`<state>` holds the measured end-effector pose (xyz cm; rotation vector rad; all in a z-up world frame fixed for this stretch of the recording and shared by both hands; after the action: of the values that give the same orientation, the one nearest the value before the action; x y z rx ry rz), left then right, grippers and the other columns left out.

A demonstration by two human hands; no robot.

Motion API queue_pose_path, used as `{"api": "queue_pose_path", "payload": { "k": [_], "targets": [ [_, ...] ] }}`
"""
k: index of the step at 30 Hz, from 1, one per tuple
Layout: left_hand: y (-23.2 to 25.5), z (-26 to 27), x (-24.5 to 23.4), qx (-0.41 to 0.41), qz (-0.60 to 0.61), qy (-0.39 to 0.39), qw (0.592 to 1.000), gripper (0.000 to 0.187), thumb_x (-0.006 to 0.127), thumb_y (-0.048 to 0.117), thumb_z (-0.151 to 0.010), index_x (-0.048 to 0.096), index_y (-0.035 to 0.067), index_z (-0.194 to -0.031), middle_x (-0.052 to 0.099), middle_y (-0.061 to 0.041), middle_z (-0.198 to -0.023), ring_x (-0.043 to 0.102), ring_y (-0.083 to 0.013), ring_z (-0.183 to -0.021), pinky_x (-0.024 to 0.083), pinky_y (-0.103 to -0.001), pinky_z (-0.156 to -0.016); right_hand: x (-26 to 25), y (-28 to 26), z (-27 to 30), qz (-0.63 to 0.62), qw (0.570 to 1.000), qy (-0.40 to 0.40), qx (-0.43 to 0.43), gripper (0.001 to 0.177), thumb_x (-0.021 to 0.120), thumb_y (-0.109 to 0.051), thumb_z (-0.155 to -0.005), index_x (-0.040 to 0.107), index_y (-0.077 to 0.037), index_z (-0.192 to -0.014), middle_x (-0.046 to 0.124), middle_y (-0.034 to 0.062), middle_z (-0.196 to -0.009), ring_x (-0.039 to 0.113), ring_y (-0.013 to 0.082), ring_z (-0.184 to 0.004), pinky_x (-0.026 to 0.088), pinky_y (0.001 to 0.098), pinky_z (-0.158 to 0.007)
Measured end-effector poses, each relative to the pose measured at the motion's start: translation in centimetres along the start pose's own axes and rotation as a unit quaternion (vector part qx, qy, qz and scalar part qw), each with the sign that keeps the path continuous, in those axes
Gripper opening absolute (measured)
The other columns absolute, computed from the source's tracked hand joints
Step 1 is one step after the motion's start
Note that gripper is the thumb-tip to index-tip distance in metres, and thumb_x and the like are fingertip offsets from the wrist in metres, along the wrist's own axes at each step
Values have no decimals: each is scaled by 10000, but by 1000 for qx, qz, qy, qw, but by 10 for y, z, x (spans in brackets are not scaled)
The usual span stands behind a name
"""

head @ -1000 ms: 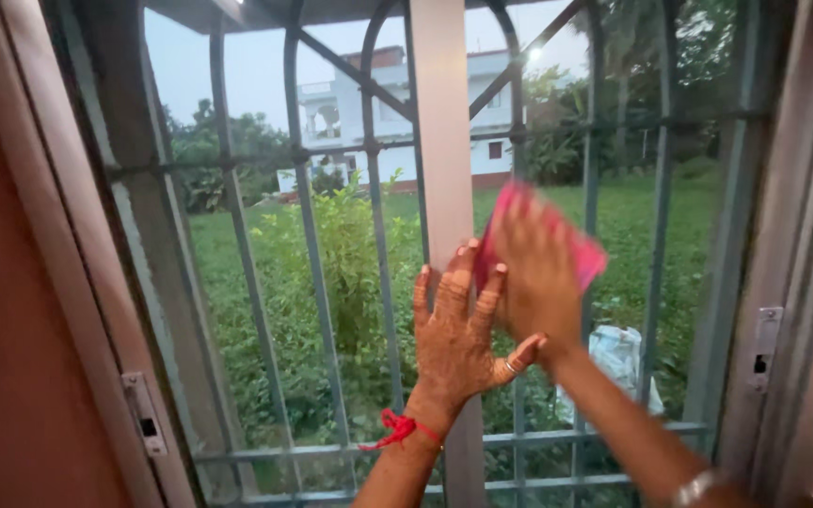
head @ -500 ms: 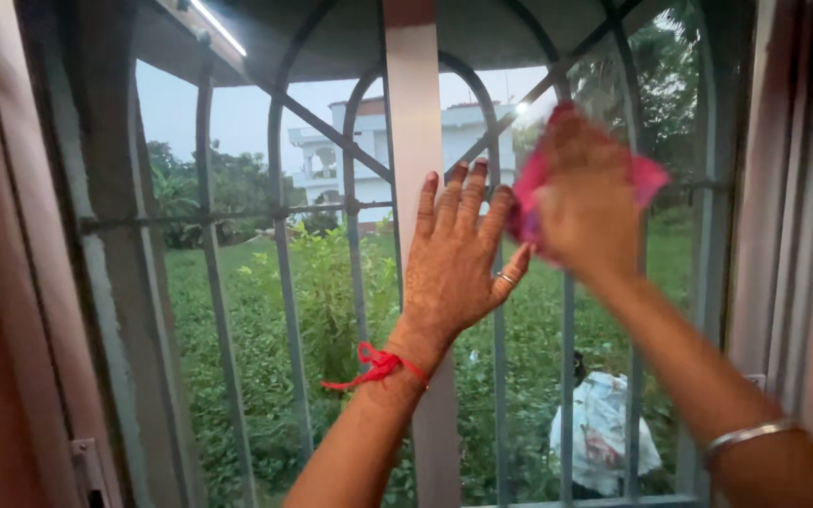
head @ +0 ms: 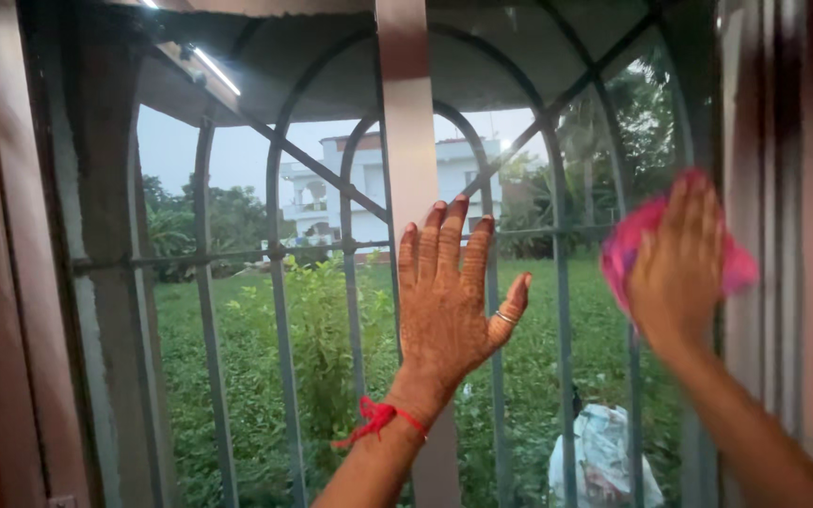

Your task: The person wipes a window pane with a pink cloth, moving the cloth across the glass in repeated strokes. The person uses both hands to hold and maneuver the cloth while cleaning the window surface.

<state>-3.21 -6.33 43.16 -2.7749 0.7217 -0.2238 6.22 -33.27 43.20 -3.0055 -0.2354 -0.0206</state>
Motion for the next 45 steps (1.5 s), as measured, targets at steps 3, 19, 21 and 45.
{"api": "queue_pose_path", "payload": {
  "k": [3,19,21,45],
  "targets": [
    [-3,2,1,-10,15,8,1000,704,618,554,-957,560,50,-1445,465,-199,-1566,393,-381,-1498,223,-571,-1276,21,-44,-57,2,999,-25,45,606,242,-403,-1184,477,53,-1507,495,299,-1492,482,439,-1384,344,539,-1185],
    [14,12,14,84,3,-31,996,697,613,584,-969,564,81,-1449,433,-192,-1601,382,-368,-1519,194,-548,-1277,19,-147,-15,-96,972,-125,-172,582,478,-323,-1024,439,-84,-1553,401,134,-1669,371,303,-1565,307,410,-1301],
    [6,12,11,41,-17,-16,999,656,638,529,-970,576,81,-1446,453,-170,-1584,399,-359,-1498,208,-549,-1279,12,-118,-28,90,973,-55,-208,442,516,-402,-1063,577,-28,-1292,383,197,-1687,355,331,-1554,259,464,-1343],
    [-3,88,-25,-137,56,69,987,609,580,526,-996,570,71,-1399,488,-136,-1575,422,-349,-1520,246,-559,-1306,15,-41,101,-36,994,-97,-21,695,419,-272,-1114,150,43,-1672,131,246,-1753,84,389,-1623,48,537,-1321]
  ]
}}
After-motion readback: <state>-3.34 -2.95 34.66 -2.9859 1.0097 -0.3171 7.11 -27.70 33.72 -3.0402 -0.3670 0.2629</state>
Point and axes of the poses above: each hand's wrist, its own z-axis away from the middle knuckle, its own x-axis out of the palm, y = z × x, the point moved 9 cm from there along -z, towards the middle knuckle
